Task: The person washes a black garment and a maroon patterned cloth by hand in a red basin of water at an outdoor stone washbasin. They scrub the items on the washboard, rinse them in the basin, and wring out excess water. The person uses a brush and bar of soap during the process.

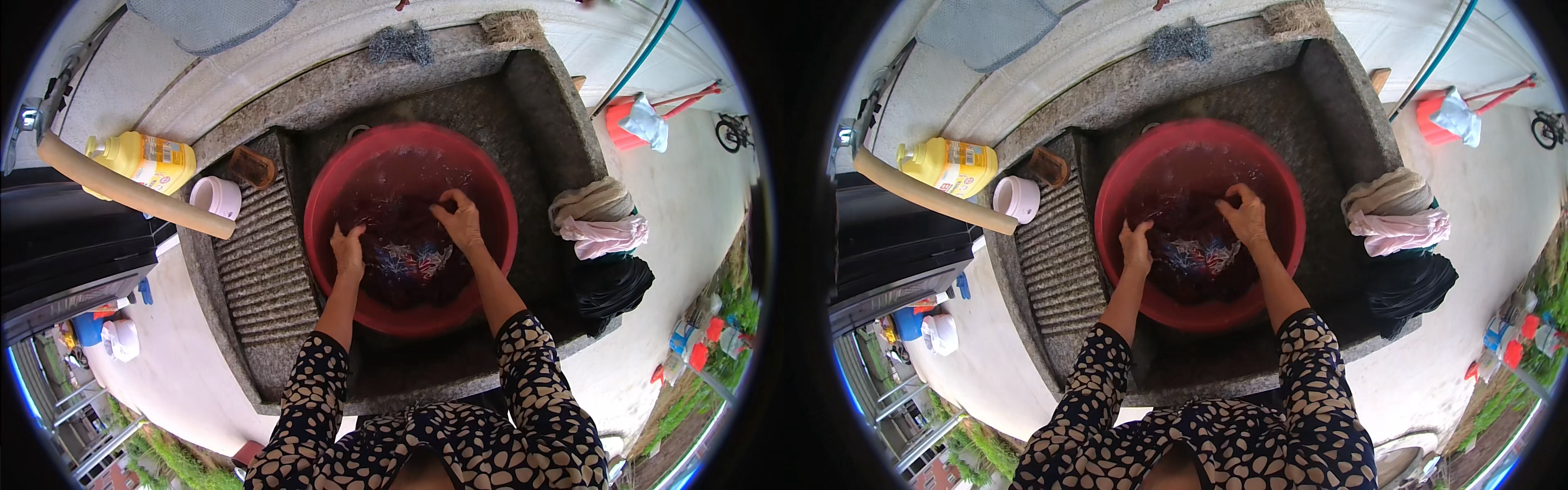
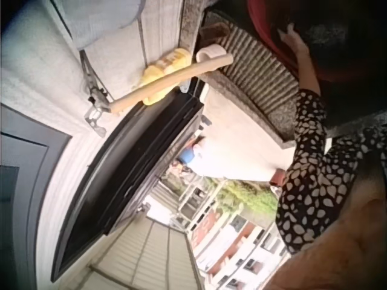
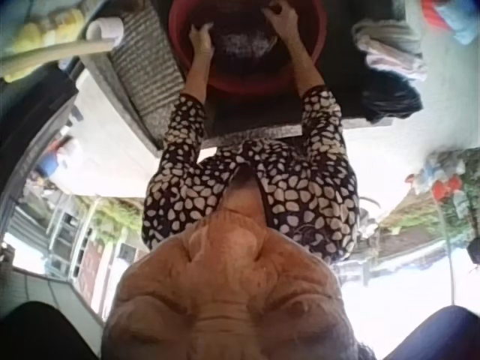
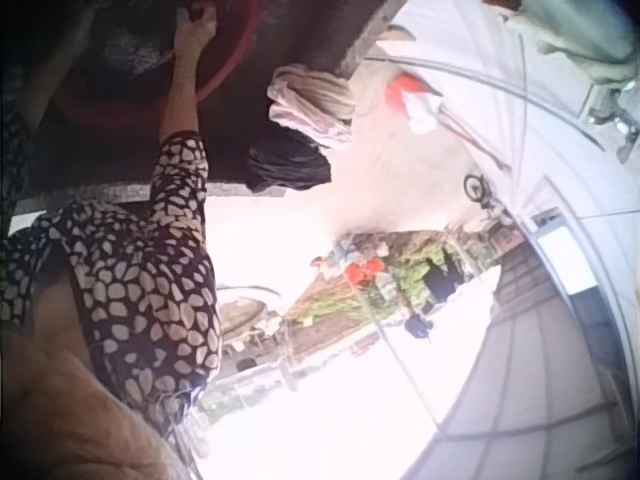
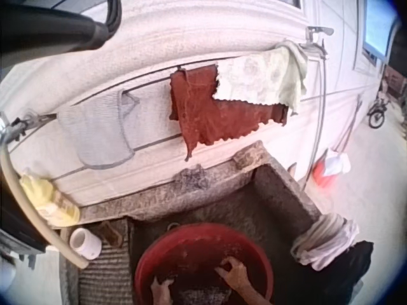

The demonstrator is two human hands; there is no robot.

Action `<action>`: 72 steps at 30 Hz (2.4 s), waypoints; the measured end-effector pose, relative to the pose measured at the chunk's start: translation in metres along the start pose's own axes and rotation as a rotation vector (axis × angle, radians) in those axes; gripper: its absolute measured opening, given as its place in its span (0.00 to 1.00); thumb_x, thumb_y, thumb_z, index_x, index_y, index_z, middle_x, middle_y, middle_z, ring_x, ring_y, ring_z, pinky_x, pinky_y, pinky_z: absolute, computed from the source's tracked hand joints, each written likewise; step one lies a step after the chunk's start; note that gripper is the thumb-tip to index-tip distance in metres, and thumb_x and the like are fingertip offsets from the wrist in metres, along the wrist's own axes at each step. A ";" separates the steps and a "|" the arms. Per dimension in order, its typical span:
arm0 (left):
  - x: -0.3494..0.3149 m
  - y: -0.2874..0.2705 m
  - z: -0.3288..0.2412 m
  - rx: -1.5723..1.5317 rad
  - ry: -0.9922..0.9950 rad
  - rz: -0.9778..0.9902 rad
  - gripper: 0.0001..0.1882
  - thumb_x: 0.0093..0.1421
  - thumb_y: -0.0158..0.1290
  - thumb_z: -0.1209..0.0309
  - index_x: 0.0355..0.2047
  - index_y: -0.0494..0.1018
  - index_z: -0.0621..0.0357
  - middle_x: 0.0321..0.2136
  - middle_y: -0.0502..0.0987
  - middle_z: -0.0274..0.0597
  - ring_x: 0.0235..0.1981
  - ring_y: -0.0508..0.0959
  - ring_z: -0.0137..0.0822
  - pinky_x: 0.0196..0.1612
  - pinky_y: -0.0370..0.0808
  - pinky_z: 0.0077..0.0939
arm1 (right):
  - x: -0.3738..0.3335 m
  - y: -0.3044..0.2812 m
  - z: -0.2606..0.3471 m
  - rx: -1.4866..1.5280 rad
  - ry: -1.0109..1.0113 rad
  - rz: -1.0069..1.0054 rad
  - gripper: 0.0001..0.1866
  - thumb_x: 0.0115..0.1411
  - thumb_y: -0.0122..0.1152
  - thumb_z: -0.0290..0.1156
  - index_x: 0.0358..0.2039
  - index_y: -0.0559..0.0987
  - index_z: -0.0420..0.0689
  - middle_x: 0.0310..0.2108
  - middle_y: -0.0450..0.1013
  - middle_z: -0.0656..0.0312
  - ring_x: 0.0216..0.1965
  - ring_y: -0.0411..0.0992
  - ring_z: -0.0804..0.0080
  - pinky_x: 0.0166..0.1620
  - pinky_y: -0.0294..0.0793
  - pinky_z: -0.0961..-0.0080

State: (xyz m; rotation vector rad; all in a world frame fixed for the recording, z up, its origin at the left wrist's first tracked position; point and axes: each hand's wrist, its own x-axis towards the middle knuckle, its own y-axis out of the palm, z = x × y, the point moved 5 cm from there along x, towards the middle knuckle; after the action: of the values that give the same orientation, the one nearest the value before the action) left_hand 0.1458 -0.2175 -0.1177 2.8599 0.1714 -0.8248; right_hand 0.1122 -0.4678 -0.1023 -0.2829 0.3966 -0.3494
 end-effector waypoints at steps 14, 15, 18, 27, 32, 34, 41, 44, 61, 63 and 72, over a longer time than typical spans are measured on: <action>-0.089 0.038 -0.007 -0.819 -0.151 0.501 0.21 0.65 0.41 0.55 0.50 0.65 0.55 0.33 0.71 0.34 0.33 0.74 0.33 0.40 0.73 0.32 | -0.111 0.085 0.150 -0.339 -0.597 0.011 0.10 0.53 0.62 0.37 0.23 0.76 0.44 0.22 0.72 0.55 0.26 0.73 0.55 0.32 0.73 0.61; -0.082 0.042 -0.005 -0.755 -0.260 0.385 0.20 0.66 0.40 0.56 0.52 0.64 0.54 0.34 0.71 0.35 0.34 0.74 0.34 0.41 0.74 0.33 | -0.098 0.088 0.143 -0.383 -0.576 -0.027 0.11 0.55 0.61 0.38 0.23 0.76 0.45 0.20 0.72 0.54 0.24 0.73 0.54 0.30 0.73 0.61; -0.069 0.062 0.001 -0.573 -0.477 0.095 0.18 0.66 0.38 0.57 0.48 0.65 0.53 0.36 0.73 0.36 0.36 0.76 0.38 0.40 0.75 0.37 | -0.036 0.080 0.120 -0.411 -0.429 -0.135 0.15 0.59 0.54 0.39 0.20 0.74 0.44 0.16 0.71 0.49 0.21 0.73 0.51 0.25 0.72 0.58; -0.085 0.060 0.002 -0.718 -0.524 0.487 0.20 0.64 0.42 0.58 0.51 0.66 0.55 0.43 0.75 0.43 0.44 0.75 0.40 0.41 0.75 0.40 | -0.094 0.088 0.109 -0.380 -0.673 -0.103 0.15 0.58 0.56 0.38 0.18 0.70 0.44 0.15 0.70 0.48 0.16 0.71 0.51 0.20 0.70 0.58; -0.060 0.045 -0.016 -0.283 -0.256 0.237 0.33 0.57 0.53 0.57 0.60 0.58 0.56 0.56 0.66 0.42 0.54 0.68 0.39 0.58 0.63 0.37 | -0.006 0.012 0.040 -0.424 -0.166 -0.180 0.12 0.64 0.46 0.41 0.44 0.70 0.52 0.37 0.72 0.43 0.38 0.71 0.40 0.40 0.70 0.49; -0.052 0.027 -0.030 -0.500 -0.318 0.153 0.44 0.53 0.56 0.50 0.65 0.50 0.51 0.62 0.57 0.39 0.61 0.61 0.39 0.63 0.55 0.38 | 0.003 -0.022 0.008 -0.515 -0.009 -0.300 0.17 0.62 0.48 0.42 0.51 0.68 0.54 0.39 0.73 0.46 0.40 0.72 0.44 0.43 0.71 0.52; -0.050 0.051 -0.013 -0.576 -0.446 0.206 0.52 0.49 0.55 0.38 0.65 0.49 0.55 0.59 0.61 0.38 0.58 0.63 0.40 0.62 0.56 0.38 | -0.009 0.061 0.013 0.358 -0.191 0.069 0.09 0.58 0.56 0.28 0.38 0.75 0.40 0.31 0.72 0.62 0.33 0.67 0.80 0.40 0.69 0.79; -0.048 0.027 -0.012 -0.658 -0.310 0.262 0.42 0.57 0.51 0.46 0.64 0.52 0.55 0.52 0.66 0.35 0.48 0.68 0.32 0.55 0.63 0.29 | -0.096 0.097 0.121 0.133 -0.529 0.124 0.06 0.55 0.58 0.25 0.35 0.74 0.41 0.30 0.72 0.54 0.34 0.74 0.64 0.39 0.71 0.72; -0.074 0.040 0.011 -0.511 -0.160 0.389 0.22 0.61 0.50 0.56 0.49 0.71 0.59 0.45 0.73 0.39 0.47 0.73 0.32 0.50 0.69 0.27 | -0.105 0.082 0.107 -0.159 -0.593 0.002 0.09 0.64 0.46 0.32 0.31 0.72 0.41 0.22 0.70 0.47 0.25 0.71 0.45 0.29 0.71 0.59; -0.088 0.060 -0.015 -0.362 -0.337 0.128 0.30 0.59 0.54 0.62 0.58 0.61 0.59 0.49 0.71 0.39 0.52 0.69 0.32 0.53 0.67 0.29 | -0.042 0.047 0.073 -0.622 -0.618 -0.159 0.11 0.63 0.46 0.32 0.25 0.70 0.42 0.22 0.72 0.45 0.24 0.72 0.47 0.26 0.71 0.56; -0.010 -0.022 0.024 -0.434 -0.297 -0.089 0.41 0.55 0.59 0.55 0.64 0.49 0.45 0.62 0.55 0.40 0.61 0.58 0.43 0.62 0.51 0.54 | -0.026 0.013 0.055 -1.048 -0.552 -0.314 0.20 0.55 0.57 0.39 0.49 0.71 0.50 0.45 0.69 0.56 0.47 0.68 0.58 0.36 0.69 0.62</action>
State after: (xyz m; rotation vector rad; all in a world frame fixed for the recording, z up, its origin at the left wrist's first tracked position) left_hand 0.1217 -0.2007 -0.1355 2.3136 0.3889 -1.0666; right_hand 0.1163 -0.4352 -0.0496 -1.4425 -0.0512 -0.3277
